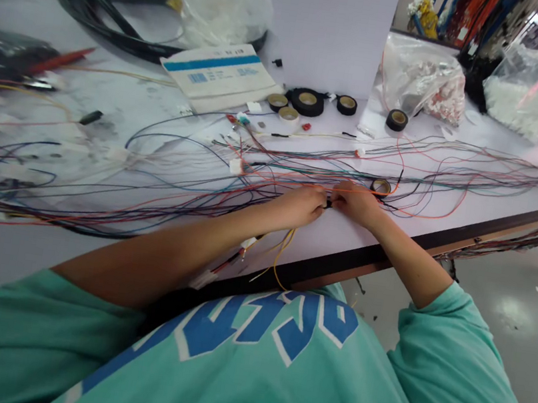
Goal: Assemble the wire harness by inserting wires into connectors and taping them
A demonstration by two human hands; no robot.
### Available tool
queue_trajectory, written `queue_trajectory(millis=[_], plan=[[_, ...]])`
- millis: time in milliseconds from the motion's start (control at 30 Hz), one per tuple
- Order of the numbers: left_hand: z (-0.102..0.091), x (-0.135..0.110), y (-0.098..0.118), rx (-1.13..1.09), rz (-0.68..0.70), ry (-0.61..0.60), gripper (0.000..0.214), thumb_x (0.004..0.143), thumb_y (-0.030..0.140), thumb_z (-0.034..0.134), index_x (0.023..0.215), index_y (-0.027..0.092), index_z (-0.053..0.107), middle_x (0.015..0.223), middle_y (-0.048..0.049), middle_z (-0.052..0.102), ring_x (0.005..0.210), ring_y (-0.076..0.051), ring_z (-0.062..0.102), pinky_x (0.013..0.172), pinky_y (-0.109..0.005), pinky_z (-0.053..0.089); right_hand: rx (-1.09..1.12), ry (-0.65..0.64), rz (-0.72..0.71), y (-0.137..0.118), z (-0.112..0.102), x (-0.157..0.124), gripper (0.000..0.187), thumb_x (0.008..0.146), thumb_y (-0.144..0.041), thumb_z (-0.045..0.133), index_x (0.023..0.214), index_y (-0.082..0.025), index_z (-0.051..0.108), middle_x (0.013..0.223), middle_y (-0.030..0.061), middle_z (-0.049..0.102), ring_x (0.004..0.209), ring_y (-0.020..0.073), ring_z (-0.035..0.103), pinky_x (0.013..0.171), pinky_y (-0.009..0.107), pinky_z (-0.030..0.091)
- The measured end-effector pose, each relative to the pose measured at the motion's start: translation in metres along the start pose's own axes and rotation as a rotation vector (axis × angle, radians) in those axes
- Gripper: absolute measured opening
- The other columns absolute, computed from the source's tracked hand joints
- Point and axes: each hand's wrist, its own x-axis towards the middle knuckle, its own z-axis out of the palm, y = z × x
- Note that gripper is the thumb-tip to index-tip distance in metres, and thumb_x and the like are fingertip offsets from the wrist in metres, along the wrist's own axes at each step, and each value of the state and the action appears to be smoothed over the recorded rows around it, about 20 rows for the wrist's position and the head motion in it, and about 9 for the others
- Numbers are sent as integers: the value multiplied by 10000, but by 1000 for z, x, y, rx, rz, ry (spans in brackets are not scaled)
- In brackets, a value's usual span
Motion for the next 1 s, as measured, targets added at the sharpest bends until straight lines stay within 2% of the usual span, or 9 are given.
queue_trajectory(millis=[100, 233, 333, 467, 600, 700, 867, 1000], plan=[[-3, 0, 3, -1, -12, -25, 298, 816, 77, 409, 946, 50, 676, 976, -166, 658, 972, -251, 627, 869, -321, 482, -44, 11, 45, -4, 2, 0, 194, 762, -97, 478, 804, -171, 652, 924, 57, 662, 926, 181, 578, 800, 274, 429], [-13, -7, 4, 59, -38, -23, 237, 704, 52, 514, 847, 99, 697, 983, -140, 670, 922, -233, 632, 768, -277, 484, -84, 30, 65, -5, 4, -2, 210, 762, -79, 456, 787, -178, 639, 951, 54, 659, 945, 171, 574, 835, 267, 425], [-21, -18, -4, 40, -104, -73, 126, 680, 119, 555, 708, 153, 673, 806, -62, 686, 780, -192, 626, 635, -247, 447, -62, 80, 21, 2, 7, -4, 213, 776, -96, 453, 790, -176, 650, 926, 58, 660, 938, 172, 576, 846, 273, 431], [-25, -33, -20, -363, -285, -154, 89, 717, 249, 588, 686, 175, 626, 578, 17, 598, 589, -144, 577, 530, -226, 395, 9, 192, -38, 10, 11, -7, 222, 812, -158, 461, 827, -166, 682, 889, 75, 669, 935, 190, 589, 882, 313, 444], [-21, -41, -27, -835, -412, -175, 71, 758, 168, 557, 693, 177, 584, 471, 44, 491, 468, -113, 514, 497, -225, 406, 62, 194, -149, 4, 16, -11, 252, 807, -184, 511, 974, -196, 699, 1021, 78, 672, 973, 197, 598, 892, 343, 457], [-20, -43, -28, -1063, -446, -217, 138, 793, 134, 553, 659, 170, 554, 479, 44, 498, 428, -87, 489, 485, -217, 415, 64, 202, -183, -5, 21, -14, 257, 839, -248, 531, 1025, -184, 695, 1068, 102, 667, 976, 198, 603, 875, 335, 459], [-21, -47, -34, -1265, -497, -278, 113, 808, 123, 572, 702, 155, 594, 596, 10, 612, 482, -94, 564, 601, -269, 515, 173, 193, -197, -6, 26, -10, 243, 884, -296, 492, 928, -182, 702, 879, 75, 692, 836, 163, 612, 789, 286, 465], [-21, -45, -36, -1258, -518, -274, 97, 785, 91, 572, 712, 151, 593, 562, 4, 610, 522, -109, 597, 613, -263, 523, 261, 187, -199, 1, 26, -8, 234, 865, -329, 520, 890, -184, 703, 895, 77, 698, 843, 160, 617, 789, 283, 467]])
